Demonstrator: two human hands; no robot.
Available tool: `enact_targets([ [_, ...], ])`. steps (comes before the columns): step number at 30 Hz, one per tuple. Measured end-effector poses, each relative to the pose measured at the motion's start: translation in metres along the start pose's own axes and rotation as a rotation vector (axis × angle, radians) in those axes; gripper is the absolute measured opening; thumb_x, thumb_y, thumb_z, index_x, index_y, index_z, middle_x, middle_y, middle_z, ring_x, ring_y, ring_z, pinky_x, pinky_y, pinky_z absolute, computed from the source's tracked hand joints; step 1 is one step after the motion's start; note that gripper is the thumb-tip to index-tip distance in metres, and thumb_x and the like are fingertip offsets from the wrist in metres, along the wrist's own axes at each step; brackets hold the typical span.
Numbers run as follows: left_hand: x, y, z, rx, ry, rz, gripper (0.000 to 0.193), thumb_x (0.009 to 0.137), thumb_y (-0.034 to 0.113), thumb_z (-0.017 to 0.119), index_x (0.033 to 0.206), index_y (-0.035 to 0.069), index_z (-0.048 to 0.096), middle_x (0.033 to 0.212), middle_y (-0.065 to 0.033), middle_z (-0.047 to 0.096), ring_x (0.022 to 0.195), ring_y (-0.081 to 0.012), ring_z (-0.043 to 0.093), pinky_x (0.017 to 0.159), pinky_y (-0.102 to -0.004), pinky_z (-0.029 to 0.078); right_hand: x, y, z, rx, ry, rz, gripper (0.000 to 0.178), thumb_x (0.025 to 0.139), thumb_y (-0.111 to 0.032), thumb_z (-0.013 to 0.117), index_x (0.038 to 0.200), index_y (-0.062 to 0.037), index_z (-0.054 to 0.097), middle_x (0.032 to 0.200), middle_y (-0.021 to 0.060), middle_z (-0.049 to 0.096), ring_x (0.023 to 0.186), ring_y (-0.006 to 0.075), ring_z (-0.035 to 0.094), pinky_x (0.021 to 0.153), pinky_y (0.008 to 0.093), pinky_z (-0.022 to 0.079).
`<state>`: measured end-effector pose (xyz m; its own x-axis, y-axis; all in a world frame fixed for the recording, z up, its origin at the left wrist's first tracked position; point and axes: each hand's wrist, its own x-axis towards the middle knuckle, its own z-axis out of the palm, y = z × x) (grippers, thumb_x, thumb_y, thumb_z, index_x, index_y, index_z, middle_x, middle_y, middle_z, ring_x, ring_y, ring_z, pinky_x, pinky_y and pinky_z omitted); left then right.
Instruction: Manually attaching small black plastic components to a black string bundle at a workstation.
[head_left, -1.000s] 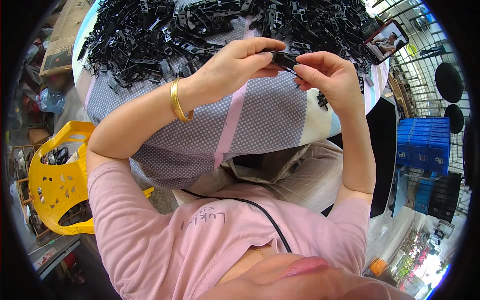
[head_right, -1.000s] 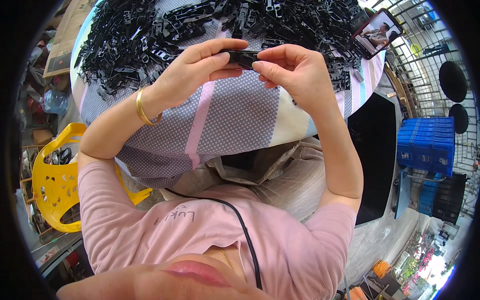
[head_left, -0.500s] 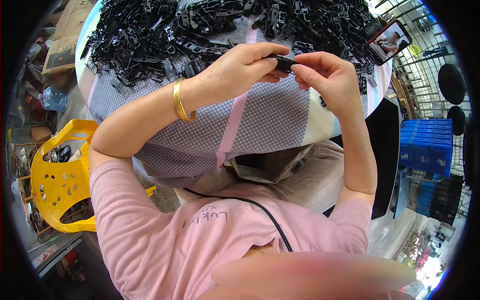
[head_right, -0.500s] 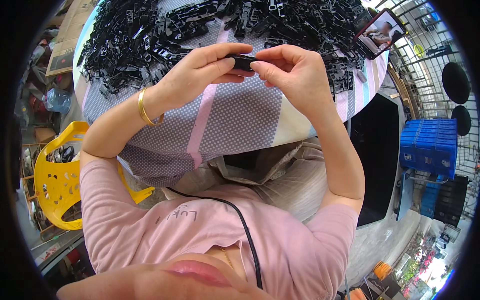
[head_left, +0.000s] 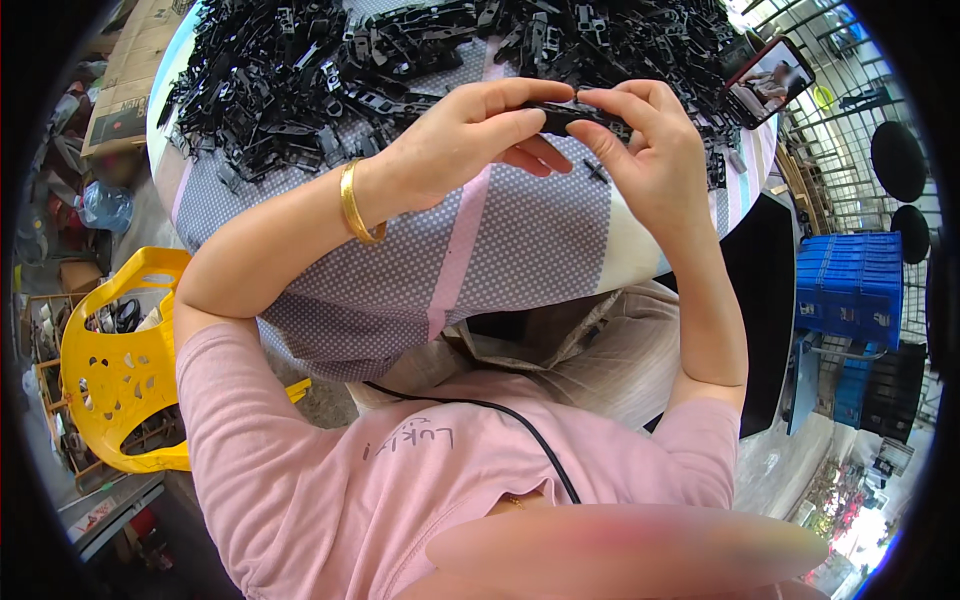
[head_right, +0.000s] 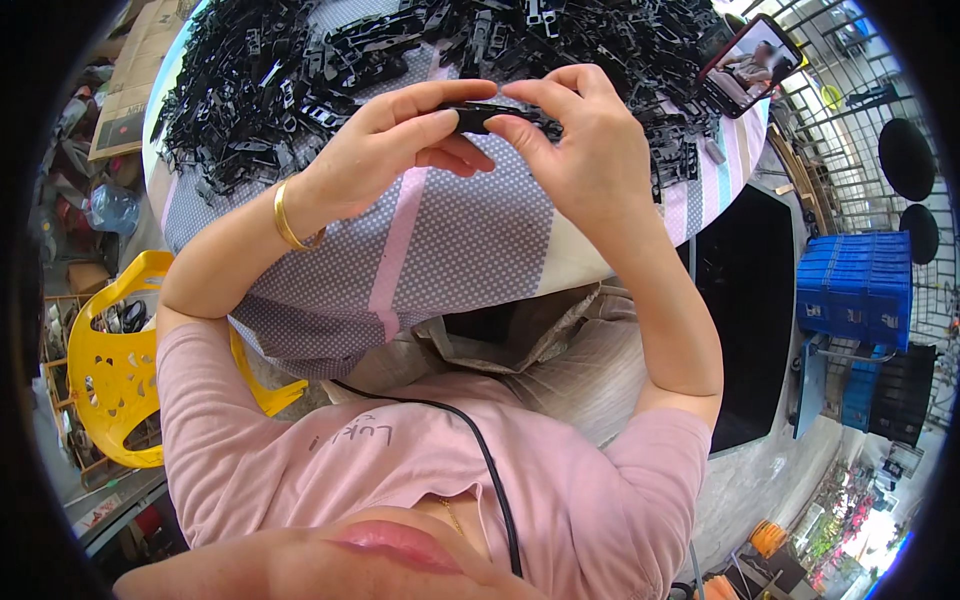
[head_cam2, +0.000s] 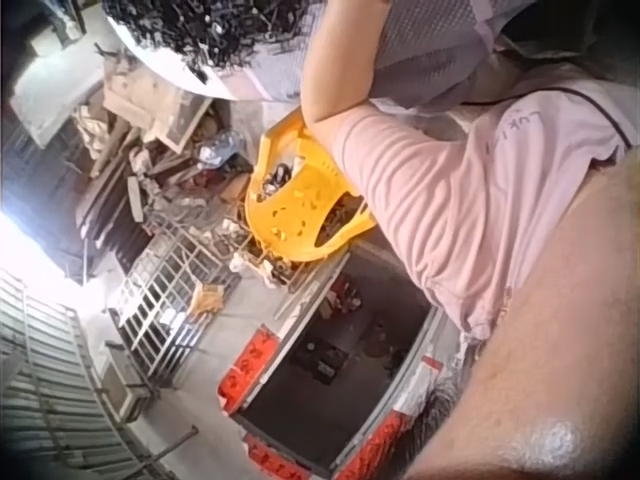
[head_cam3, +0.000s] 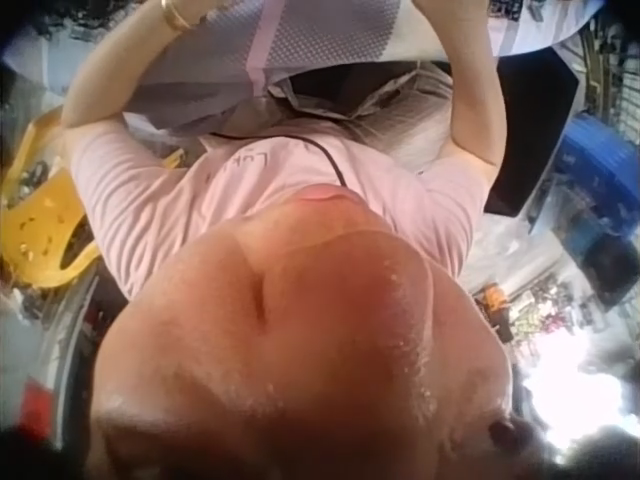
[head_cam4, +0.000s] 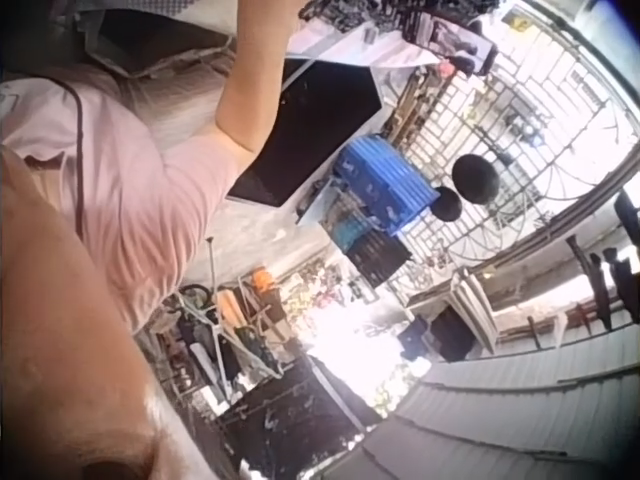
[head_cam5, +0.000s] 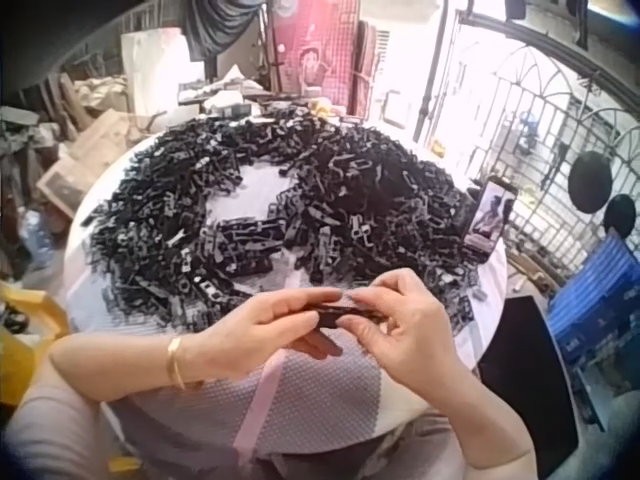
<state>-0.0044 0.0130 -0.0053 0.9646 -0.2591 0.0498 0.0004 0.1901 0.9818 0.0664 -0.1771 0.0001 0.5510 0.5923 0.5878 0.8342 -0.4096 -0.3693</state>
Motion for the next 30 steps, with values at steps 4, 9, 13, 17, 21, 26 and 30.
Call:
enact_targets([
  [4,-0.001,0.008,-0.006,-0.019,-0.036,-0.044,0.040,0.092,0.011,0.040,0.129,-0.005,0.037,0.103,-0.0167,0.059,0.092,-0.0221,0.062,0.080,-0.0289,0.050,0.014,0.021,-0.009,0.399,-0.131,0.232,0.022,0.083,-0.022,0.063,0.097,-0.0045,0.066,0.084,0.0018,0.064,0.053,0.0027,0.047,0.048,0.0173,0.038],
  [9,0.003,0.005,0.006,0.040,-0.086,-0.060,0.041,0.092,0.012,0.038,0.130,-0.004,0.037,0.108,-0.0160,0.056,0.092,-0.0223,0.062,0.080,-0.0296,0.051,0.061,0.152,-0.043,-0.529,0.191,0.207,0.023,0.082,-0.026,0.055,0.097,-0.0123,0.067,0.088,0.0107,0.066,0.077,0.0246,0.064,0.071,0.0317,0.049],
  [13,0.002,0.000,0.001,0.098,-0.088,-0.105,0.040,0.092,0.010,0.038,0.129,-0.003,0.037,0.107,-0.0160,0.056,0.094,-0.0222,0.062,0.082,-0.0303,0.051,0.079,0.209,-0.034,-0.714,-0.125,0.375,0.025,0.076,-0.022,0.056,0.098,-0.0197,0.067,0.100,0.0109,0.064,0.095,0.0277,0.060,0.083,0.0377,0.047],
  [17,0.000,0.003,-0.001,0.074,-0.054,-0.148,0.040,0.092,0.009,0.037,0.129,-0.004,0.037,0.108,-0.0159,0.055,0.095,-0.0228,0.061,0.083,-0.0308,0.050,0.089,0.203,-0.032,-0.676,-0.292,0.485,0.025,0.073,-0.022,0.056,0.094,-0.0152,0.069,0.096,0.0114,0.065,0.091,0.0270,0.061,0.081,0.0367,0.048],
  [21,0.002,0.001,-0.002,-0.150,0.038,-0.140,0.039,0.092,0.008,0.036,0.128,-0.007,0.037,0.109,-0.0167,0.053,0.098,-0.0252,0.060,0.087,-0.0316,0.049,0.083,0.159,-0.046,-0.667,-0.077,0.409,0.025,0.072,-0.023,0.060,0.093,-0.0111,0.068,0.091,0.0109,0.066,0.086,0.0227,0.063,0.078,0.0331,0.049],
  [26,0.005,-0.002,-0.007,-0.216,0.158,-0.053,0.037,0.093,0.008,0.036,0.126,-0.008,0.036,0.112,-0.0191,0.050,0.100,-0.0274,0.059,0.089,-0.0321,0.049,0.041,0.039,-0.040,0.425,-0.094,0.074,0.015,0.072,0.003,0.060,0.086,0.0015,0.065,0.091,0.0071,0.064,0.077,0.0108,0.060,0.070,0.0212,0.047],
  [30,0.006,-0.004,-0.005,-0.259,0.087,-0.058,0.035,0.094,0.008,0.036,0.125,-0.008,0.037,0.112,-0.0196,0.052,0.101,-0.0270,0.058,0.091,-0.0324,0.048,0.019,-0.008,-0.030,0.160,-0.183,-0.196,0.015,0.070,-0.002,0.063,0.085,-0.0009,0.064,0.093,0.0100,0.064,0.079,0.0203,0.063,0.068,0.0264,0.050],
])
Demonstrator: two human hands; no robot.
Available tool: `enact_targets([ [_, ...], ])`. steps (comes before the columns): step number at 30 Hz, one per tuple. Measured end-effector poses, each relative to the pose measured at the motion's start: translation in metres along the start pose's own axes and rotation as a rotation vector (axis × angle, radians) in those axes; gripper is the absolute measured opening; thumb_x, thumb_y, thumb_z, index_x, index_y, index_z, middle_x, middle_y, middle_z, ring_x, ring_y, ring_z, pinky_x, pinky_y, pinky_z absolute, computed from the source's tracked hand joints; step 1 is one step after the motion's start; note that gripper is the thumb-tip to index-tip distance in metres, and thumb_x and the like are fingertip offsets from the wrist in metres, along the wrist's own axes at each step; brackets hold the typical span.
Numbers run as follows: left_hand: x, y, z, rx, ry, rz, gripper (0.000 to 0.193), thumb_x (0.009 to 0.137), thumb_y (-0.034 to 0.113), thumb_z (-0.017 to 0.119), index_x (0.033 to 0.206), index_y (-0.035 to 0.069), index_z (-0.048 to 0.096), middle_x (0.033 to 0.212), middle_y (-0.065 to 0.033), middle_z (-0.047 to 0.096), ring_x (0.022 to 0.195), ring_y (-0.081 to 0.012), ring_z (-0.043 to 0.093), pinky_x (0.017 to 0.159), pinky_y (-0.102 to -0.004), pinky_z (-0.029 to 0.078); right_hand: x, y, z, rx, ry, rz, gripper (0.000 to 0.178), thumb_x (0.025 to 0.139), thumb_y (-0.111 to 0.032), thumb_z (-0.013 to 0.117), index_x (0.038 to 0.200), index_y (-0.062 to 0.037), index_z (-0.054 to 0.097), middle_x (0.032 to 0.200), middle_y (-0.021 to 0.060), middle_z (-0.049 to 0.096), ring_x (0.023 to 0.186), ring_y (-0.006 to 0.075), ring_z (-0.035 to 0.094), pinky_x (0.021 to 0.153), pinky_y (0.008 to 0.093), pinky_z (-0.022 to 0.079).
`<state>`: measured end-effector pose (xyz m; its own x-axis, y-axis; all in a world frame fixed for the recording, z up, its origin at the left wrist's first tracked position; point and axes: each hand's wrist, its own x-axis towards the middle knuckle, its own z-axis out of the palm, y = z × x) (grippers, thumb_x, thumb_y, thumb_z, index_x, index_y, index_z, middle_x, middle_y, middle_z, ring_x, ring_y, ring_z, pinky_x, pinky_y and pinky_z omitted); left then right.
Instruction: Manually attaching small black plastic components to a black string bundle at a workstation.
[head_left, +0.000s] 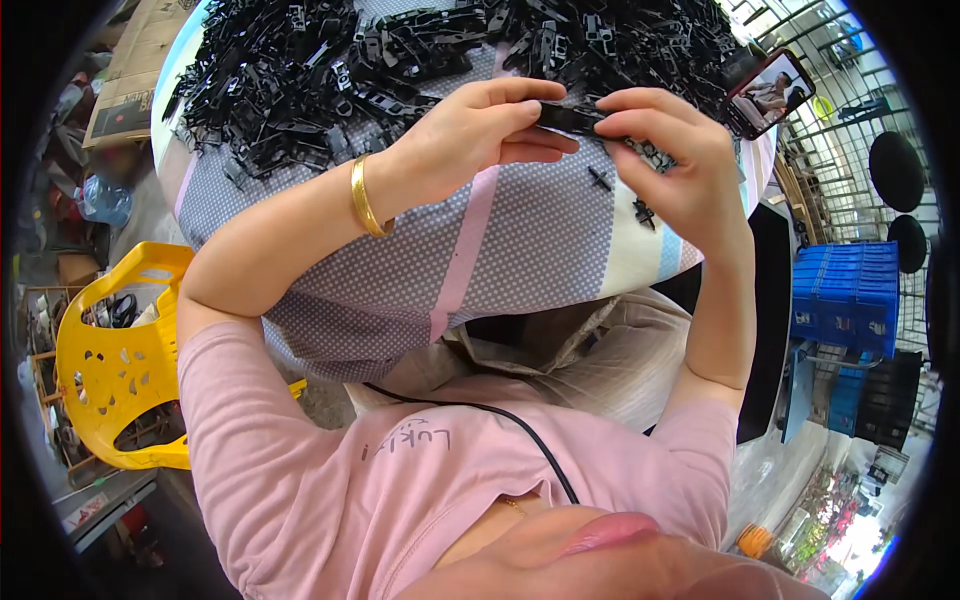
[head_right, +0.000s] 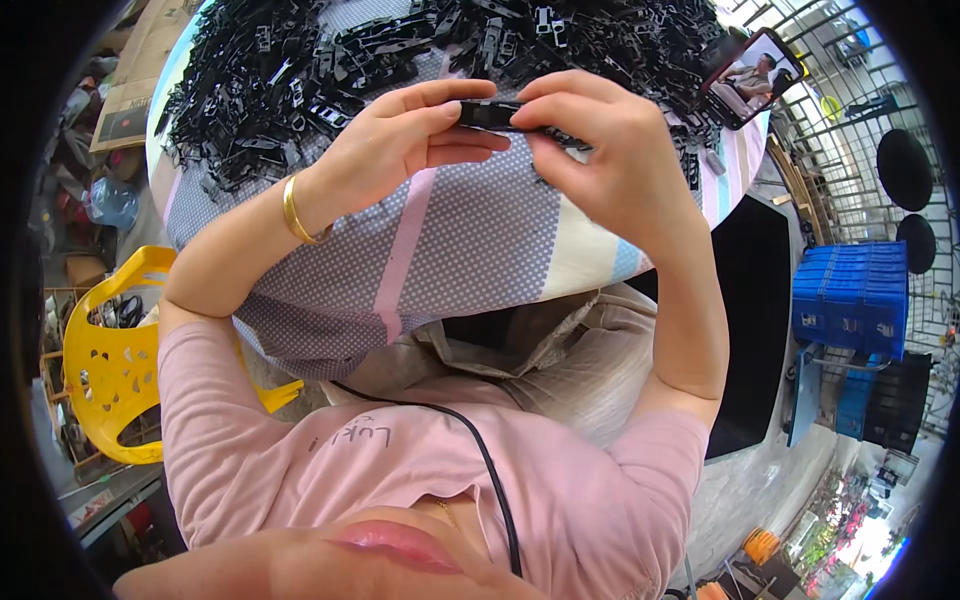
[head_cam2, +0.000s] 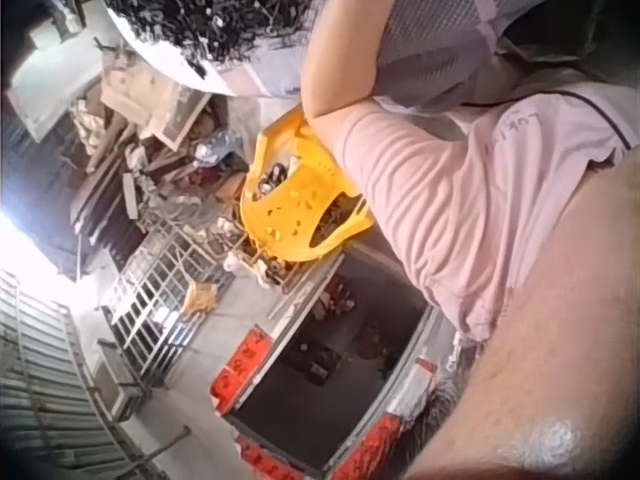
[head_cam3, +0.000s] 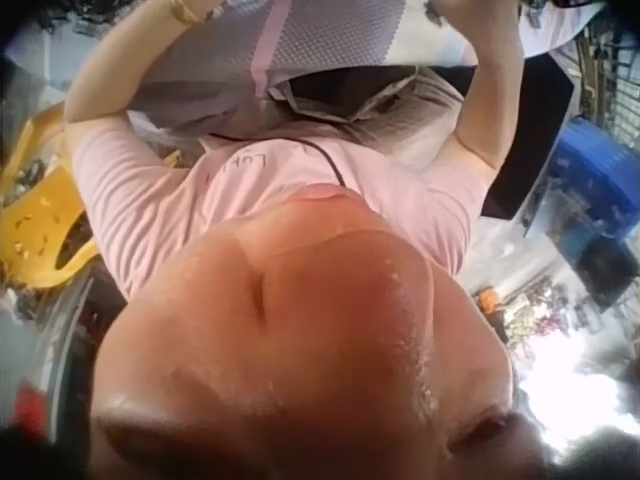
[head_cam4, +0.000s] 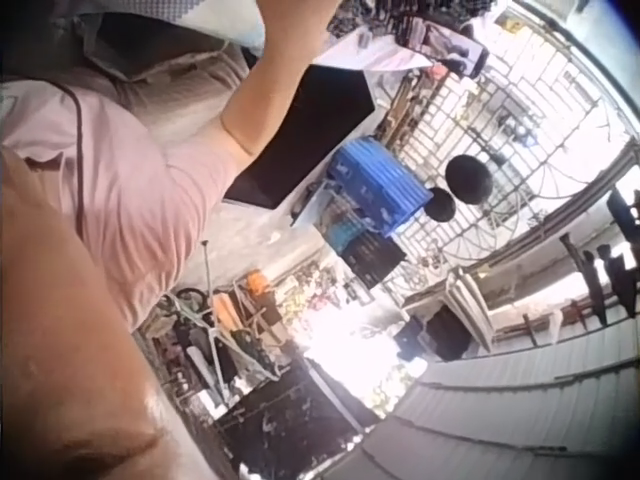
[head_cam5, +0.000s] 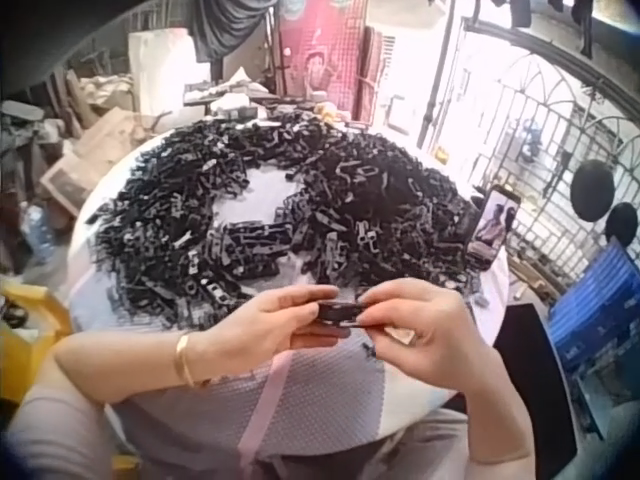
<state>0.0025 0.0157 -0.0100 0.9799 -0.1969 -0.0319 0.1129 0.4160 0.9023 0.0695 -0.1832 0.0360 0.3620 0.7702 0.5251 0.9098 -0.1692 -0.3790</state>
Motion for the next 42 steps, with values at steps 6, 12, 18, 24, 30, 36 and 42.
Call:
enact_targets([
  [6,-0.002,-0.002,0.003,0.101,-0.025,0.042,0.035,0.093,0.007,0.038,0.124,-0.008,0.038,0.112,-0.0197,0.053,0.101,-0.0237,0.059,0.090,-0.0301,0.049,-0.005,-0.010,0.009,-0.071,0.016,0.032,0.014,0.069,0.002,0.064,0.083,0.0000,0.064,0.092,0.0106,0.063,0.083,0.0241,0.062,0.071,0.0293,0.049],
  [12,-0.004,-0.005,-0.001,0.378,0.005,0.163,0.039,0.087,0.008,0.055,0.121,-0.008,0.044,0.104,-0.0139,0.058,0.094,-0.0164,0.060,0.083,-0.0247,0.050,-0.007,-0.022,0.021,-0.303,0.068,-0.127,0.025,0.067,0.000,0.067,0.092,-0.0035,0.064,0.094,0.0115,0.062,0.085,0.0262,0.061,0.070,0.0315,0.050],
  [18,-0.004,0.001,-0.001,0.362,-0.006,0.217,0.042,0.082,0.012,0.061,0.120,-0.003,0.049,0.099,-0.0096,0.060,0.086,-0.0113,0.060,0.079,-0.0215,0.049,-0.010,0.002,0.032,0.397,0.103,0.244,0.037,0.073,-0.002,0.068,0.109,-0.0020,0.059,0.105,0.0113,0.061,0.095,0.0185,0.060,0.081,0.0286,0.049],
  [24,-0.005,0.009,0.000,0.475,-0.117,0.265,0.044,0.083,0.007,0.060,0.124,0.000,0.046,0.109,-0.0087,0.057,0.093,-0.0104,0.057,0.085,-0.0236,0.048,-0.017,0.001,0.029,0.782,0.013,0.444,0.040,0.074,0.001,0.067,0.113,0.0020,0.057,0.101,0.0106,0.063,0.087,0.0140,0.061,0.079,0.0237,0.049],
  [30,-0.002,0.008,-0.001,0.522,-0.159,0.273,0.046,0.085,0.012,0.060,0.126,0.000,0.043,0.107,-0.0097,0.058,0.095,-0.0125,0.057,0.084,-0.0243,0.048,-0.019,0.005,0.015,0.746,0.060,0.538,0.030,0.075,0.001,0.067,0.105,0.0006,0.062,0.088,0.0075,0.065,0.078,0.0105,0.062,0.070,0.0200,0.050],
  [36,0.016,0.031,-0.033,1.811,0.552,1.016,0.022,0.076,0.020,0.062,0.087,0.001,0.058,0.085,-0.0099,0.057,0.095,-0.0282,0.050,0.084,-0.0403,0.038,-0.021,-0.012,-0.035,0.462,-0.699,0.037,0.022,0.068,-0.006,0.068,0.089,0.0007,0.063,0.077,0.0101,0.062,0.070,0.0211,0.060,0.062,0.0273,0.047],
  [42,0.018,0.033,-0.051,1.907,0.553,0.459,0.020,0.075,0.022,0.063,0.080,0.003,0.061,0.086,-0.0086,0.058,0.095,-0.0276,0.050,0.082,-0.0403,0.037,-0.029,-0.017,-0.018,0.357,-0.829,0.064,0.017,0.070,-0.009,0.068,0.086,-0.0026,0.065,0.077,0.0078,0.062,0.065,0.0209,0.060,0.055,0.0296,0.046],
])
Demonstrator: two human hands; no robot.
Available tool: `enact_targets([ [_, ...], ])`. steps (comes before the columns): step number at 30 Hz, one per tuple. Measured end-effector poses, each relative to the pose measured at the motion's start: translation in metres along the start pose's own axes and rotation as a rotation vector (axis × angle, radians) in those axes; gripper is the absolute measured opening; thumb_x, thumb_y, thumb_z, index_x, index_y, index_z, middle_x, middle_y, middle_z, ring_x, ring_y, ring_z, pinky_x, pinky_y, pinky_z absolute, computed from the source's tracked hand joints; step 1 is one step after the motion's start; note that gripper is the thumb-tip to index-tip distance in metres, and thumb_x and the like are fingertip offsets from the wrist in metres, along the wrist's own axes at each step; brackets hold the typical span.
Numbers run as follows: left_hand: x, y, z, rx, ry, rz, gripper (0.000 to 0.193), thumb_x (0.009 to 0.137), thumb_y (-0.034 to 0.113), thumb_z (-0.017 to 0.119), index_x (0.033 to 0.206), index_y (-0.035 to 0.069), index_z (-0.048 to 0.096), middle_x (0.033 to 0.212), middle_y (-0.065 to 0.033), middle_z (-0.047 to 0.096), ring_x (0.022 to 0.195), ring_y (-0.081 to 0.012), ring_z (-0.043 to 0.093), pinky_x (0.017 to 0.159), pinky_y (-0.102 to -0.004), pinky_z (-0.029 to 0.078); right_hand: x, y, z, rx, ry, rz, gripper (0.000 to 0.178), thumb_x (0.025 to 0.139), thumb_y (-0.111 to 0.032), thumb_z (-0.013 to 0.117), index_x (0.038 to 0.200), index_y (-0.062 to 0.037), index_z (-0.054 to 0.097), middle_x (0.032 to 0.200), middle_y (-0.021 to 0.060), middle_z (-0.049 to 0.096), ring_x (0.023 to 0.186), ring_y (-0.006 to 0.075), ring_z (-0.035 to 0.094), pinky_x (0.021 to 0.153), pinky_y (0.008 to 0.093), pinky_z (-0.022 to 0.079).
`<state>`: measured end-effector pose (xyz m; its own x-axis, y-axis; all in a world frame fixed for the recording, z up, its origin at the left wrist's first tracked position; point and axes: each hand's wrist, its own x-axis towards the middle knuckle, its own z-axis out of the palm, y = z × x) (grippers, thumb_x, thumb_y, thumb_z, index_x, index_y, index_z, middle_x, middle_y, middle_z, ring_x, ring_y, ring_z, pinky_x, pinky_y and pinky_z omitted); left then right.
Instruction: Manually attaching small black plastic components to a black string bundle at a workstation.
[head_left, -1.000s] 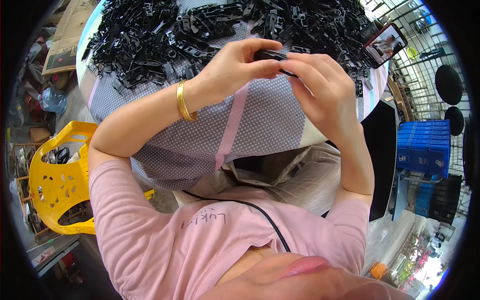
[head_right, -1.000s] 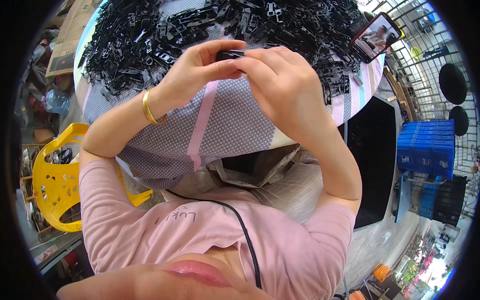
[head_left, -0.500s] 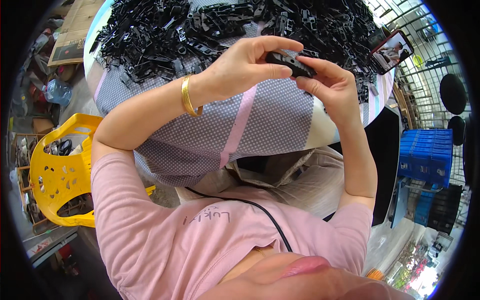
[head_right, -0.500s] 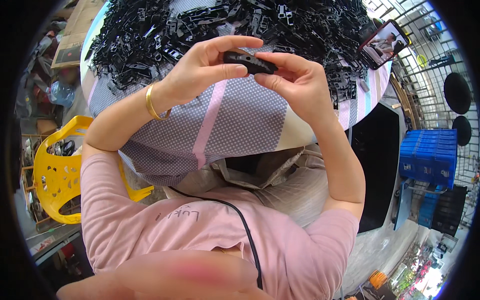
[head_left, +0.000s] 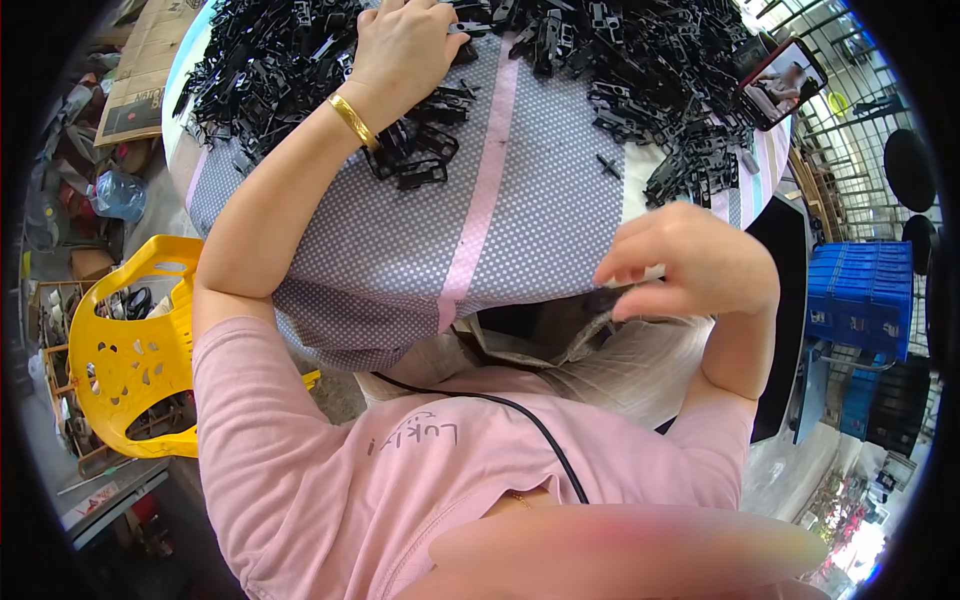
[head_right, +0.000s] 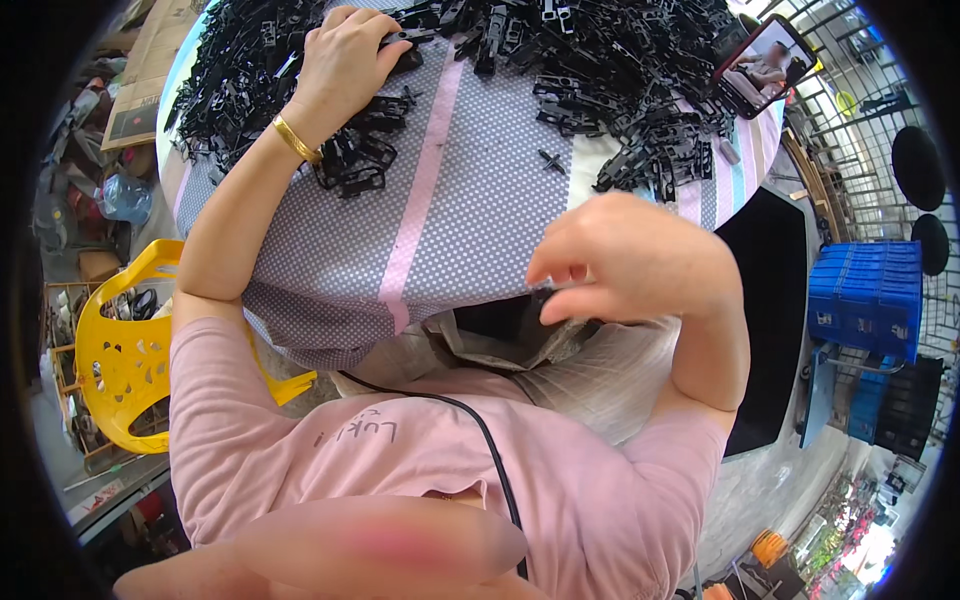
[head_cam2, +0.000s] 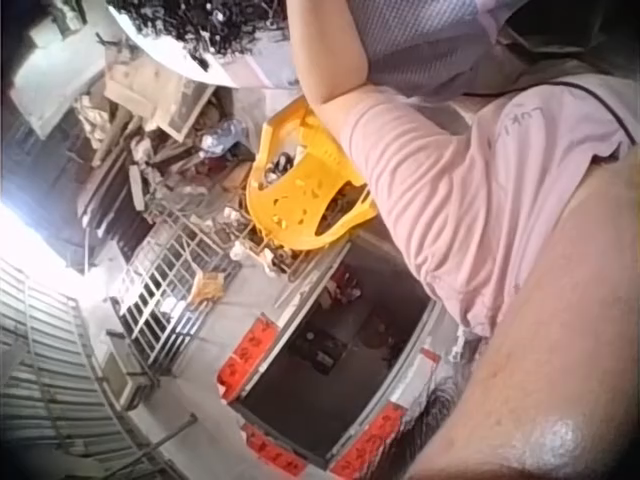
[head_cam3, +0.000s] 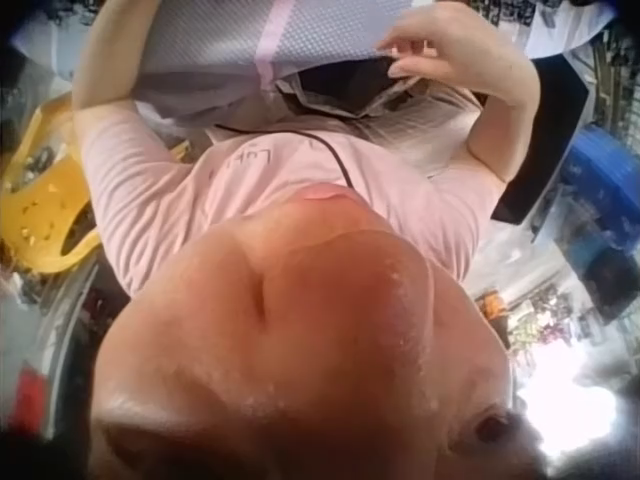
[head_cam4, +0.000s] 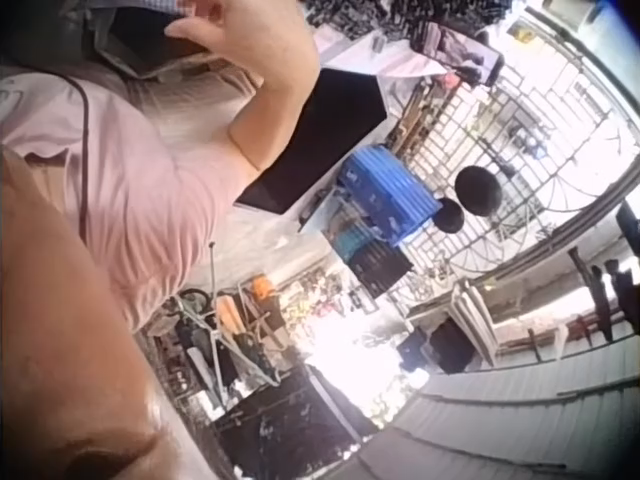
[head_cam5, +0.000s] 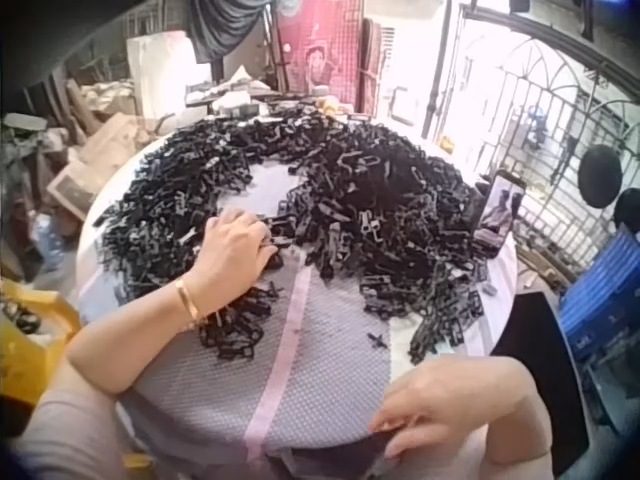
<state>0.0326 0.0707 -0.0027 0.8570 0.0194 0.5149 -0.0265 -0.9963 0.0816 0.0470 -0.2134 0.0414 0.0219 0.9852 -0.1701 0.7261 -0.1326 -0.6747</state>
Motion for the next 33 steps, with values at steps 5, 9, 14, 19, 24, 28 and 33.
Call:
enact_targets([
  [5,-0.004,0.012,-0.004,-0.236,0.168,0.085,0.016,0.075,0.020,0.063,0.083,0.006,0.061,0.087,-0.0093,0.059,0.096,-0.0266,0.051,0.084,-0.0430,0.036,0.018,0.033,0.000,-0.370,0.844,0.179,0.016,0.075,-0.011,0.065,0.089,-0.0021,0.065,0.079,0.0087,0.062,0.067,0.0200,0.060,0.058,0.0291,0.045],
  [9,-0.016,0.033,-0.009,-0.548,0.043,0.189,0.019,0.077,0.013,0.066,0.095,0.009,0.064,0.077,-0.0085,0.058,0.061,-0.0181,0.057,0.057,-0.0264,0.048,0.035,0.055,0.010,-0.656,0.929,0.252,0.017,0.074,-0.013,0.066,0.088,-0.0037,0.065,0.078,0.0070,0.058,0.075,0.0224,0.056,0.066,0.0310,0.045],
  [14,-0.026,0.043,0.001,-0.879,-0.078,0.098,0.020,0.076,0.003,0.064,0.096,0.004,0.061,0.080,-0.0076,0.060,0.063,-0.0138,0.058,0.060,-0.0251,0.049,0.039,0.052,0.011,-0.725,0.891,0.291,0.017,0.072,-0.015,0.067,0.086,-0.0067,0.065,0.079,0.0053,0.057,0.080,0.0230,0.054,0.070,0.0322,0.045],
  [19,-0.026,0.043,0.001,-1.102,-0.155,-0.032,0.026,0.076,-0.001,0.064,0.099,0.001,0.052,0.079,-0.0085,0.061,0.071,-0.0128,0.063,0.063,-0.0242,0.050,0.036,0.047,0.011,-0.643,0.831,0.358,0.017,0.072,-0.014,0.067,0.087,-0.0052,0.064,0.081,0.0063,0.061,0.079,0.0233,0.057,0.070,0.0327,0.046],
  [24,-0.029,0.046,0.003,-1.018,-0.113,0.090,0.030,0.072,-0.001,0.067,0.098,0.002,0.051,0.080,-0.0087,0.064,0.076,-0.0156,0.065,0.065,-0.0252,0.051,0.039,0.043,0.008,-0.348,1.060,0.175,0.020,0.072,-0.007,0.068,0.091,-0.0026,0.064,0.084,0.0071,0.063,0.076,0.0186,0.062,0.068,0.0278,0.048],
  [28,-0.030,0.050,0.004,-1.027,-0.027,0.137,0.031,0.071,-0.001,0.068,0.097,0.002,0.051,0.081,-0.0095,0.064,0.077,-0.0179,0.065,0.066,-0.0256,0.051,0.042,0.025,0.010,0.085,1.004,0.000,0.019,0.071,0.003,0.068,0.090,0.0008,0.064,0.087,0.0087,0.063,0.078,0.0161,0.062,0.071,0.0240,0.049],
  [33,-0.031,0.051,0.002,-1.012,0.031,0.140,0.030,0.070,-0.001,0.068,0.096,0.002,0.053,0.080,-0.0096,0.064,0.075,-0.0177,0.065,0.064,-0.0255,0.051,0.047,0.021,0.012,-0.181,1.032,-0.095,0.016,0.069,-0.001,0.070,0.084,-0.0013,0.066,0.083,0.0091,0.063,0.070,0.0180,0.062,0.061,0.0245,0.050],
])
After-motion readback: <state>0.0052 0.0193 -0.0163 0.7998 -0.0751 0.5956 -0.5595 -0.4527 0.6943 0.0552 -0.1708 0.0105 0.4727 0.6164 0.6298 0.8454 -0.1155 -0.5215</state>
